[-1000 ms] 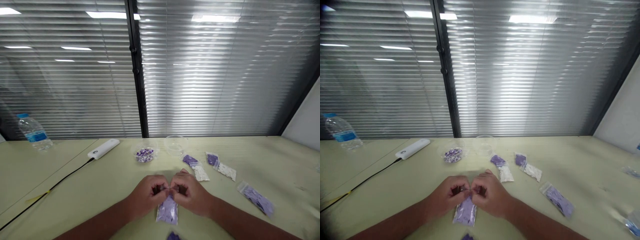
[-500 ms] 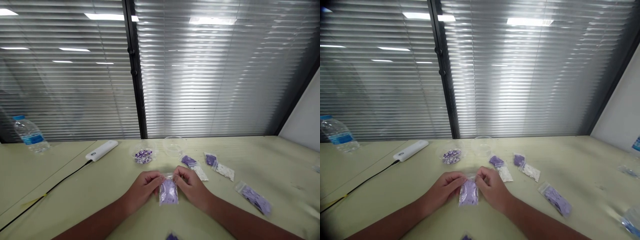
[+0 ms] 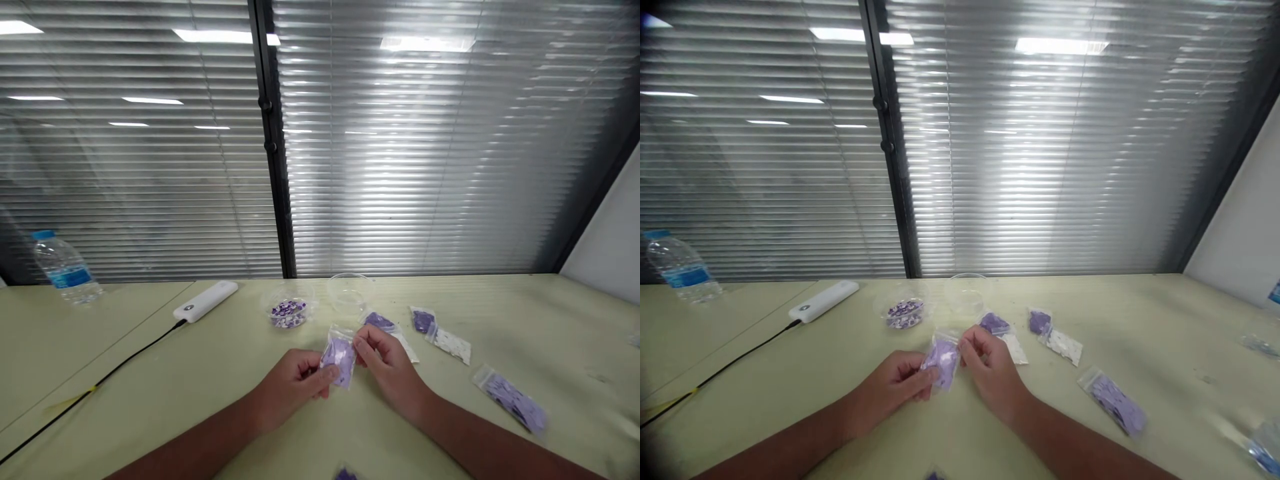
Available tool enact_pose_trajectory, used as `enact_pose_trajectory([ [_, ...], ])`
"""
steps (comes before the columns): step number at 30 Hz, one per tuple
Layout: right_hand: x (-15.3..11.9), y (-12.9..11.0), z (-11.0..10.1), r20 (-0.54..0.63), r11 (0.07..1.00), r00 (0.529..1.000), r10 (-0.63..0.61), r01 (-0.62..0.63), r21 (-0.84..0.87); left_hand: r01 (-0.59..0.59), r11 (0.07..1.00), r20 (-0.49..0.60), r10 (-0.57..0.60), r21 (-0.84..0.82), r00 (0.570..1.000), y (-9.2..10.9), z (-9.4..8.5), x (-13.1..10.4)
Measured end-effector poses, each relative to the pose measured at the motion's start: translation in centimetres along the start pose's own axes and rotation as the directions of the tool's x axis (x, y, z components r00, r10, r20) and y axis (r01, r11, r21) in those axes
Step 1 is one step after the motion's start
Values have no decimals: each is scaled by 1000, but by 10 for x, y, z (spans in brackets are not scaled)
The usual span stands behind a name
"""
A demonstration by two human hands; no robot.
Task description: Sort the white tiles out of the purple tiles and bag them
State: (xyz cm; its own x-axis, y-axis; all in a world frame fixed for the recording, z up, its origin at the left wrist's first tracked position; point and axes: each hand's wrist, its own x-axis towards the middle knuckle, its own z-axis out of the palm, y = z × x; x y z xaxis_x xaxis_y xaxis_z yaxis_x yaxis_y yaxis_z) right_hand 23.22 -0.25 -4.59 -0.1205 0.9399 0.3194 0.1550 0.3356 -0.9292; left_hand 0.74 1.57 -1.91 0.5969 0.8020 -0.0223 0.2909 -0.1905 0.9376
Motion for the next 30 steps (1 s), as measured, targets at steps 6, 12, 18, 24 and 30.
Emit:
enact_pose_trajectory([
  [6,2,2,0,-36,999,999,4,-2,51,27,1000,24,-27,3,999,-1,1,-3],
  [12,0,1,1,-34,998,999,6,-4,56,25,999,9,-25,-35,1000,-3,-1,1],
  [18,-1,-1,1,-1,998,1000,13,-13,55,3,1000,12,-3,-27,1000,-4,-2,1],
  [24,-1,-1,1,46,999,999,7,-9,47,-9,999,3,9,-53,1000,5,-1,-1],
  [30,0,-1,0,46,999,999,14,-16,38,-21,997,13,21,-72,1000,5,-2,0],
])
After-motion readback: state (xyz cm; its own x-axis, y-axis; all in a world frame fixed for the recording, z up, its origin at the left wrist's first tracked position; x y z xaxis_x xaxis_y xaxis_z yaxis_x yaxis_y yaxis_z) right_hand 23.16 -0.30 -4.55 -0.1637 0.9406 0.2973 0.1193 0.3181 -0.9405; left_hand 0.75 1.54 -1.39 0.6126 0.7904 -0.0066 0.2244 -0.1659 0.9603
